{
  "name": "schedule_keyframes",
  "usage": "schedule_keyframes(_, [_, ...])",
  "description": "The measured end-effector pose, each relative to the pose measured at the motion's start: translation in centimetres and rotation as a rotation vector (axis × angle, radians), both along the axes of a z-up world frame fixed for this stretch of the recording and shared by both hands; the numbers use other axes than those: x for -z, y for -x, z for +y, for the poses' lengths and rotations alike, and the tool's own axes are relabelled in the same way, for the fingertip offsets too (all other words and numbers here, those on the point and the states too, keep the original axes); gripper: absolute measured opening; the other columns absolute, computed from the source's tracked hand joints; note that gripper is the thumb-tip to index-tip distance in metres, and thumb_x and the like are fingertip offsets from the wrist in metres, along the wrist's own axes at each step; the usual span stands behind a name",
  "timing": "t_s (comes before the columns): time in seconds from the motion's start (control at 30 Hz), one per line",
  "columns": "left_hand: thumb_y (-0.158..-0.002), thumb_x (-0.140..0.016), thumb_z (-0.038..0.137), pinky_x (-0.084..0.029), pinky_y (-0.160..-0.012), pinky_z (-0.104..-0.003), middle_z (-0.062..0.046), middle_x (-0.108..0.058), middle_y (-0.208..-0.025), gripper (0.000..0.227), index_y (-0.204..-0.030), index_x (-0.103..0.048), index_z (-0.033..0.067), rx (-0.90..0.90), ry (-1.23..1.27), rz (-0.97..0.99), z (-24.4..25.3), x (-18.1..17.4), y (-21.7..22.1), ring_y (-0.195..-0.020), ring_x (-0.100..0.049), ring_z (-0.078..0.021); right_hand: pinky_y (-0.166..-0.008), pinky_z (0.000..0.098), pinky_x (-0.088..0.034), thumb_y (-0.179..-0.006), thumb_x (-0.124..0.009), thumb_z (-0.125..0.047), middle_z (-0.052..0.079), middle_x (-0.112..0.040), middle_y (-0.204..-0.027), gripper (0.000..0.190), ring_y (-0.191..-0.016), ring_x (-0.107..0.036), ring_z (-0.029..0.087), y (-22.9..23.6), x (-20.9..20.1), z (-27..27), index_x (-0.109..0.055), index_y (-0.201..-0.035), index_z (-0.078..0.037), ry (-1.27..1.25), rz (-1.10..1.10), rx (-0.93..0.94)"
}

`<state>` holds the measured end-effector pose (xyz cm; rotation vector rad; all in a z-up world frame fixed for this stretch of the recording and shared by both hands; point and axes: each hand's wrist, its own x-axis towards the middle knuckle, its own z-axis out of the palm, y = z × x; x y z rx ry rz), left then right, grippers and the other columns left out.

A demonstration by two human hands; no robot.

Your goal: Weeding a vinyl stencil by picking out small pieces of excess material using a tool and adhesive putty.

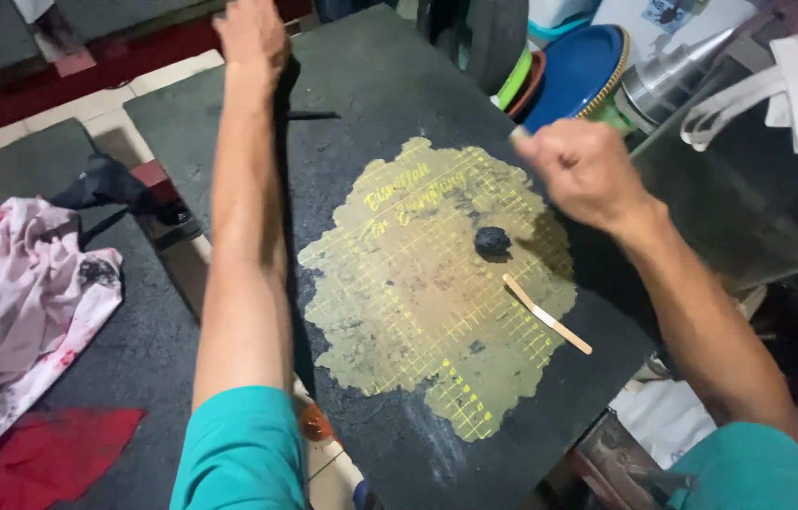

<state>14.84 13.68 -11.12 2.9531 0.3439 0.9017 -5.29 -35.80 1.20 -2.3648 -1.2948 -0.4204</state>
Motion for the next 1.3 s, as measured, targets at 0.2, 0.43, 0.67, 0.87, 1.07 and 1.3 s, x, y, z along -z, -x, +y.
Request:
schedule_keyframes(0.2, [-0.094, -0.051, 0.017, -0.039, -0.049, -0.058, -0.018, -0.061, -0.071, 0.017, -0.08, -0.06, 0.0139, 0.48, 0.069, -0.31, -8.1, -4.5, 4.3, -0.058, -0.058, -0.0449, -0.071, 0.0369, -0.045, -0.111, -0.031, -0.039, 0.001, -0.049, -0.072, 0.041, -0.064, -0.044, 0.018, 5.3, 2.1, -0.7, -0.047, -0.082, -0.014, 0.238, 0.1, 0.04])
schedule_keyframes(0.43, [-0.098, -0.072, 0.024, -0.057, -0.075, -0.044, -0.016, -0.071, -0.084, 0.019, -0.095, -0.072, 0.0048, 1.301, 0.68, 0.127, -24.2, -9.0, 24.0, -0.079, -0.072, -0.0313, -0.059, 0.0246, -0.043, -0.093, -0.079, -0.011, 0.005, -0.078, -0.087, 0.004, -0.066, -0.062, 0.012, 7.0, 1.7, -0.1, -0.08, -0.092, -0.014, -0.32, 0.378, -0.045])
schedule_keyframes(0.67, [-0.091, -0.079, 0.013, -0.059, -0.071, -0.035, -0.014, -0.076, -0.087, 0.009, -0.098, -0.08, 0.0079, 1.29, 0.827, 0.359, -25.5, -9.1, 26.7, -0.079, -0.072, -0.0234, -0.058, 0.0211, -0.044, -0.08, -0.091, -0.011, 0.007, -0.079, -0.088, 0.014, -0.071, -0.065, 0.009, 6.9, 2.5, -0.3, -0.082, -0.091, -0.012, -0.384, 0.436, -0.025])
schedule_keyframes(0.87, [-0.097, -0.065, 0.006, -0.057, -0.07, -0.04, -0.019, -0.074, -0.093, 0.011, -0.097, -0.076, 0.0022, 1.366, 0.488, 0.103, -26.7, -4.7, 27.2, -0.083, -0.072, -0.0363, -0.063, 0.0268, -0.049, -0.076, -0.094, -0.011, 0.01, -0.078, -0.086, 0.017, -0.072, -0.068, 0.014, 7.0, 2.0, -0.5, -0.082, -0.087, -0.009, -0.31, 0.485, 0.017])
schedule_keyframes(1.07, [-0.102, -0.06, 0.021, -0.052, -0.078, -0.049, -0.019, -0.067, -0.123, 0.03, -0.123, -0.066, 0.0003, 1.258, 0.096, -0.041, -26.9, -6.4, 30.8, -0.102, -0.066, -0.041, -0.059, 0.0298, -0.048, -0.065, -0.098, -0.013, 0.011, -0.077, -0.077, 0.024, -0.066, -0.065, 0.015, 6.4, 1.0, -0.6, -0.081, -0.081, -0.007, -0.137, 0.574, 0.125])
schedule_keyframes(1.3, [-0.092, -0.074, 0.027, -0.057, -0.072, -0.046, -0.008, -0.063, -0.09, 0.018, -0.097, -0.067, 0.0117, 1.375, 0.229, 0.052, -28.2, -3.3, 25.3, -0.085, -0.067, -0.0368, -0.048, 0.0304, -0.043, -0.061, -0.097, -0.02, 0.009, -0.068, -0.059, 0.022, -0.051, -0.056, 0.014, 4.2, 2.0, 0.0, -0.08, -0.073, -0.011, 0.026, 0.713, 0.309])
